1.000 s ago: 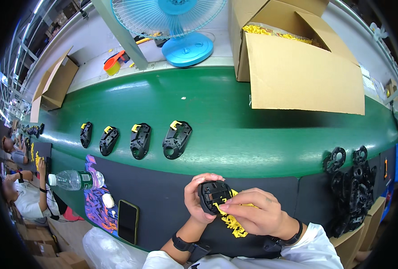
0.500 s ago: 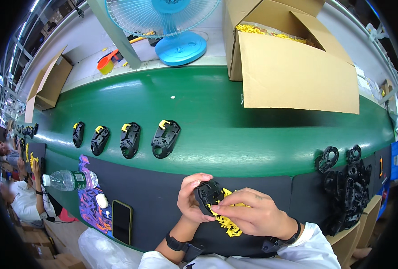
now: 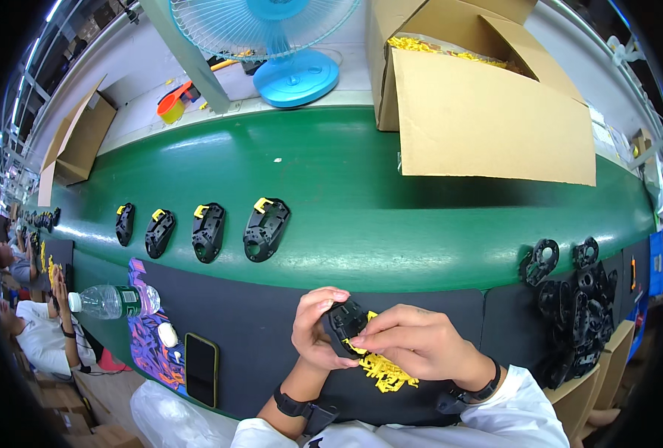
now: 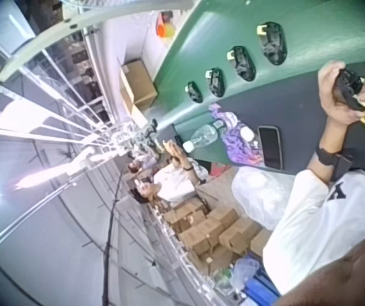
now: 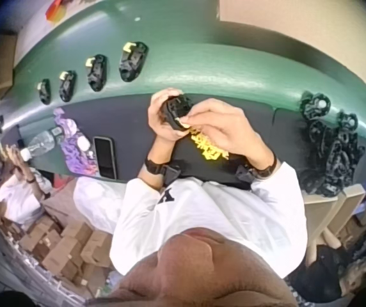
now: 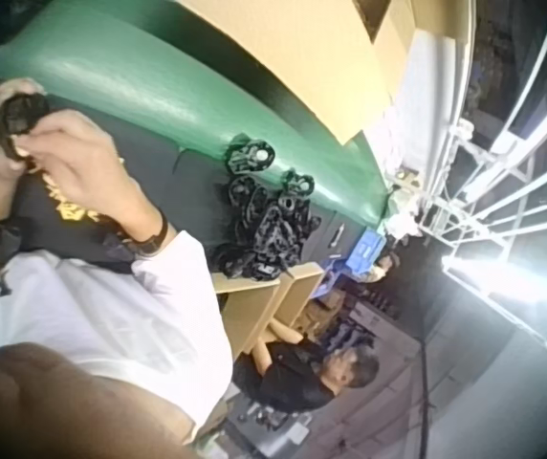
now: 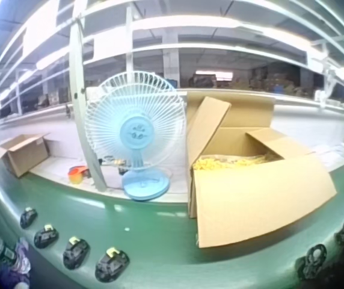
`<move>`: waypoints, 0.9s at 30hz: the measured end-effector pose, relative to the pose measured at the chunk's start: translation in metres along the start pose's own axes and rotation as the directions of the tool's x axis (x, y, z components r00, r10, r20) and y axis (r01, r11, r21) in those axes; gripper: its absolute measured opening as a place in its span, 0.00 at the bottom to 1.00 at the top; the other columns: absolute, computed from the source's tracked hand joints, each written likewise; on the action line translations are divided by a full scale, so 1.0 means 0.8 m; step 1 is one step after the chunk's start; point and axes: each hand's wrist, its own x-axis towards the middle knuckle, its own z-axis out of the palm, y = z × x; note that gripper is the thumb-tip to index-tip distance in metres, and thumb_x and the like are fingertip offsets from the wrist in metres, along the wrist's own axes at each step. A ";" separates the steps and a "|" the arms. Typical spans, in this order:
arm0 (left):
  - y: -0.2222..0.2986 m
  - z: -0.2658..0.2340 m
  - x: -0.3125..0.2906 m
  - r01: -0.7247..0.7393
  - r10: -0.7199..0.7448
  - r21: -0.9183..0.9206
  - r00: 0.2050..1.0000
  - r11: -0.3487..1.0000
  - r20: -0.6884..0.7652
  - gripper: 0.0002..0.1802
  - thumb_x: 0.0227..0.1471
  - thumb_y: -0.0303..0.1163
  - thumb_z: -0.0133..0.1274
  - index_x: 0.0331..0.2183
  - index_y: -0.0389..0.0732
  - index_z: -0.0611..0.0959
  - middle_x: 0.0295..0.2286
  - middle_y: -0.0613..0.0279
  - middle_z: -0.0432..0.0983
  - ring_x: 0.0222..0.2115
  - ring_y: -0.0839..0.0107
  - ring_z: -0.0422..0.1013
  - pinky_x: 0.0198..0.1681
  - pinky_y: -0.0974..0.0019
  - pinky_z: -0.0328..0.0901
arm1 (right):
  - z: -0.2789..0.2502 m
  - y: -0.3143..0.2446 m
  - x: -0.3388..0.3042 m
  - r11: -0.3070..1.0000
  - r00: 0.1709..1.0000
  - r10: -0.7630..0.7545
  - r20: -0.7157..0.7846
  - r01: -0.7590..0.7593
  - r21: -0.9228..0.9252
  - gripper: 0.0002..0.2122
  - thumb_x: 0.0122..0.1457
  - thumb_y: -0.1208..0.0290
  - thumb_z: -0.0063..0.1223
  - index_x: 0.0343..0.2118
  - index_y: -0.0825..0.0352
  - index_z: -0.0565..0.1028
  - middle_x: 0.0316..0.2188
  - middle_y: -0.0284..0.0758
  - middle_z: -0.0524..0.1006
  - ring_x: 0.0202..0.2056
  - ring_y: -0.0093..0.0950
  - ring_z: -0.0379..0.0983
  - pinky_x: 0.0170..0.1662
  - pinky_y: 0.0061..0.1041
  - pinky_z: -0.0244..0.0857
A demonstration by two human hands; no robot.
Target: Insert yellow plastic clips into black electronic housing components on an assembly line.
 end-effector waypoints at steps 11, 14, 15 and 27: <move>-0.004 0.011 -0.004 0.002 -0.002 -0.055 1.000 0.998 0.008 0.48 0.35 0.56 0.70 0.51 0.35 0.70 0.43 0.46 0.72 0.42 0.55 0.72 0.44 0.55 0.69 | -0.013 0.001 -0.008 0.994 0.996 0.081 0.044 -0.084 0.063 0.15 0.50 0.85 0.58 0.42 0.64 0.80 0.39 0.34 0.76 0.37 0.30 0.76 0.40 0.25 0.71; -0.004 0.013 -0.004 0.007 -0.006 -0.061 1.000 0.998 0.013 0.48 0.35 0.55 0.70 0.51 0.36 0.70 0.43 0.46 0.72 0.42 0.55 0.72 0.44 0.55 0.69 | -0.015 0.002 -0.010 0.999 0.998 0.045 0.044 -0.046 0.021 0.16 0.50 0.85 0.59 0.42 0.63 0.80 0.39 0.33 0.75 0.37 0.30 0.76 0.40 0.25 0.71; -0.005 0.014 -0.004 0.008 -0.007 -0.065 1.000 0.998 0.015 0.48 0.35 0.55 0.71 0.51 0.36 0.70 0.43 0.46 0.72 0.42 0.54 0.72 0.44 0.55 0.69 | -0.016 0.002 -0.011 1.000 0.999 0.025 0.043 -0.025 -0.008 0.16 0.50 0.85 0.59 0.43 0.63 0.80 0.39 0.33 0.75 0.37 0.30 0.76 0.40 0.25 0.71; -0.004 0.028 -0.010 0.027 -0.030 -0.088 0.999 0.996 -0.034 0.49 0.39 0.58 0.67 0.54 0.40 0.64 0.43 0.47 0.68 0.45 0.54 0.70 0.50 0.46 0.68 | 0.003 -0.017 -0.020 0.895 0.987 -0.159 0.015 0.151 -0.419 0.23 0.44 0.81 0.59 0.47 0.60 0.78 0.40 0.32 0.72 0.36 0.32 0.75 0.38 0.28 0.71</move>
